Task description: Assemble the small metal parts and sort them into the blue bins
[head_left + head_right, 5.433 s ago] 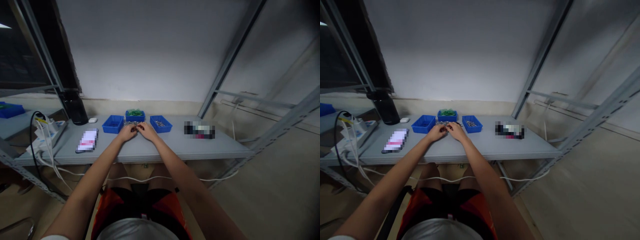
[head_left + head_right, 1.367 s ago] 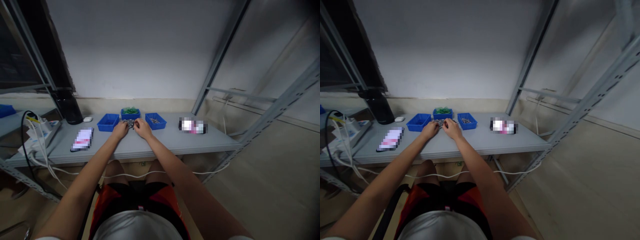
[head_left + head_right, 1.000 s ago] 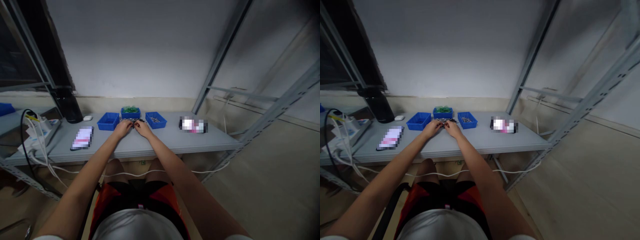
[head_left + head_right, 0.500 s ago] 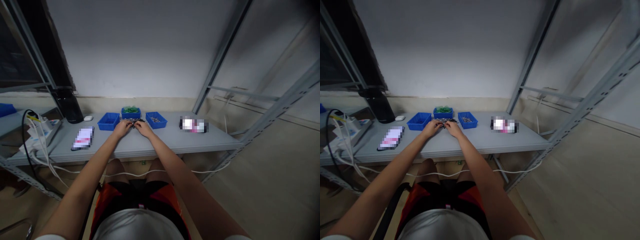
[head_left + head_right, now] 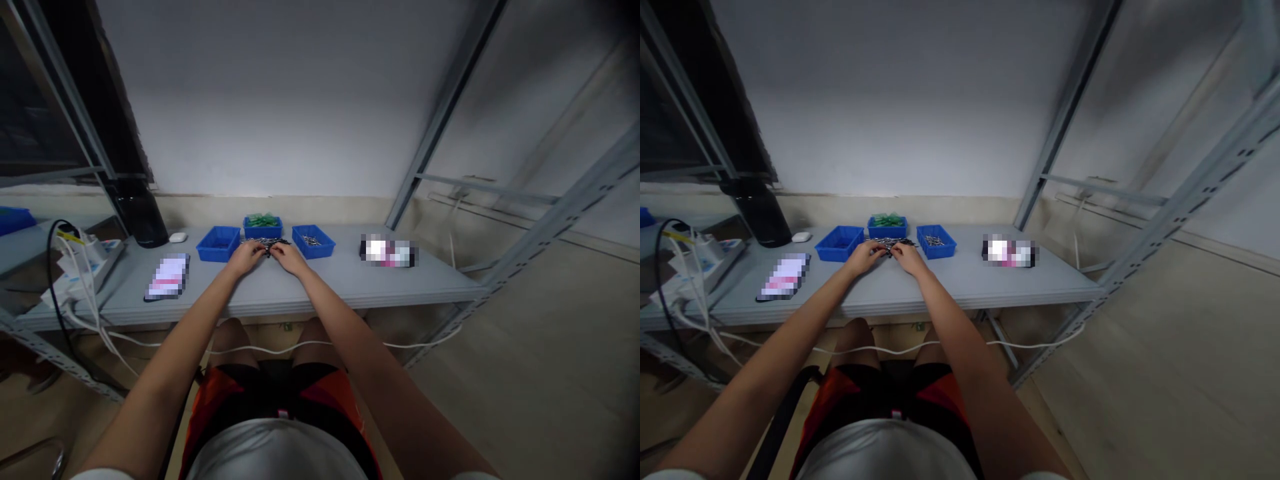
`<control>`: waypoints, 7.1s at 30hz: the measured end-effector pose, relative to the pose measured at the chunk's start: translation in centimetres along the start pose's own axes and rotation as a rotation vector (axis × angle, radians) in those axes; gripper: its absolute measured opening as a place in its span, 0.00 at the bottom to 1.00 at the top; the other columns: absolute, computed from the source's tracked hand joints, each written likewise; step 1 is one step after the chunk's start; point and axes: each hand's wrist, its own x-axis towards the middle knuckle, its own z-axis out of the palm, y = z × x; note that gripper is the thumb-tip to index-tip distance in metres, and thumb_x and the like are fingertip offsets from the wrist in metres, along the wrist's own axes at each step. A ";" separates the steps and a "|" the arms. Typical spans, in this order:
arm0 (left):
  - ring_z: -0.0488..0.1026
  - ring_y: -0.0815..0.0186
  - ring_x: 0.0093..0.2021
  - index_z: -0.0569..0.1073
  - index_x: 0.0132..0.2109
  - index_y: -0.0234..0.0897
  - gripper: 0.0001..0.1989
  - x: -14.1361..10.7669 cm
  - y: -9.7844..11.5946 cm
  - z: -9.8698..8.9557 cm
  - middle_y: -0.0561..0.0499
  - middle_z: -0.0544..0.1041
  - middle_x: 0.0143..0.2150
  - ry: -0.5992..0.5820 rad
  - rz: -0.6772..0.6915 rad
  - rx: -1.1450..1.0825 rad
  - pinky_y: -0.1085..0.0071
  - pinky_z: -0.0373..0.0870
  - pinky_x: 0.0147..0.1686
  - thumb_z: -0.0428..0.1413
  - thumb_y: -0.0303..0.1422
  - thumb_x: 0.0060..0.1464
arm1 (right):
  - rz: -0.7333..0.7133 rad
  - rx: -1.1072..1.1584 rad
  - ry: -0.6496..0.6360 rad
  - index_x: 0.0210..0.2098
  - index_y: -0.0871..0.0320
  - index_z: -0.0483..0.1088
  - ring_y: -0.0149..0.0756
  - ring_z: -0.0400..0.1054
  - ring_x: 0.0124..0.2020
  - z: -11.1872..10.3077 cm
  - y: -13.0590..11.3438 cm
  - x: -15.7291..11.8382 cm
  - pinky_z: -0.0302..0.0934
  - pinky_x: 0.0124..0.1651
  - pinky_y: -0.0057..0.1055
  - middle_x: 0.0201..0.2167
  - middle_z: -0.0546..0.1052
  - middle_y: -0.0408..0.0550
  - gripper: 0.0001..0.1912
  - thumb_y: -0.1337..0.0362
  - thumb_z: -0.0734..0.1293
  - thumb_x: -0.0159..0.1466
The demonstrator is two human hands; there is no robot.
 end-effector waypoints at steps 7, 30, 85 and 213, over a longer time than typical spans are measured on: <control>0.73 0.61 0.40 0.77 0.41 0.33 0.12 0.0 0.1 0.0 0.44 0.78 0.41 0.011 -0.006 0.027 0.67 0.69 0.43 0.51 0.32 0.56 | 0.029 0.014 0.040 0.36 0.60 0.71 0.30 0.65 0.29 0.1 0.4 0.1 0.57 0.37 0.26 0.26 0.72 0.41 0.06 0.65 0.64 0.61; 0.73 0.64 0.33 0.72 0.37 0.36 0.10 -0.6 1.7 -0.5 0.48 0.78 0.34 0.020 -0.091 -0.053 0.71 0.67 0.35 0.52 0.37 0.53 | -0.002 0.069 -0.052 0.31 0.59 0.72 0.28 0.64 0.25 -0.2 -0.8 -0.3 0.56 0.32 0.26 0.22 0.72 0.42 0.14 0.58 0.60 0.65; 0.71 0.63 0.36 0.77 0.42 0.33 0.13 -0.1 0.7 0.1 0.45 0.76 0.37 0.052 0.079 0.039 0.68 0.68 0.40 0.50 0.34 0.59 | 0.011 0.158 -0.092 0.35 0.59 0.72 0.30 0.64 0.25 0.2 0.4 0.0 0.57 0.32 0.27 0.22 0.71 0.42 0.10 0.61 0.62 0.62; 0.73 0.60 0.41 0.77 0.40 0.35 0.10 -0.3 1.2 -0.2 0.45 0.78 0.40 -0.078 0.063 0.103 0.66 0.69 0.44 0.52 0.32 0.54 | 0.002 0.124 0.055 0.33 0.59 0.71 0.30 0.64 0.27 -0.7 -1.4 -0.3 0.58 0.36 0.26 0.26 0.74 0.43 0.09 0.61 0.63 0.60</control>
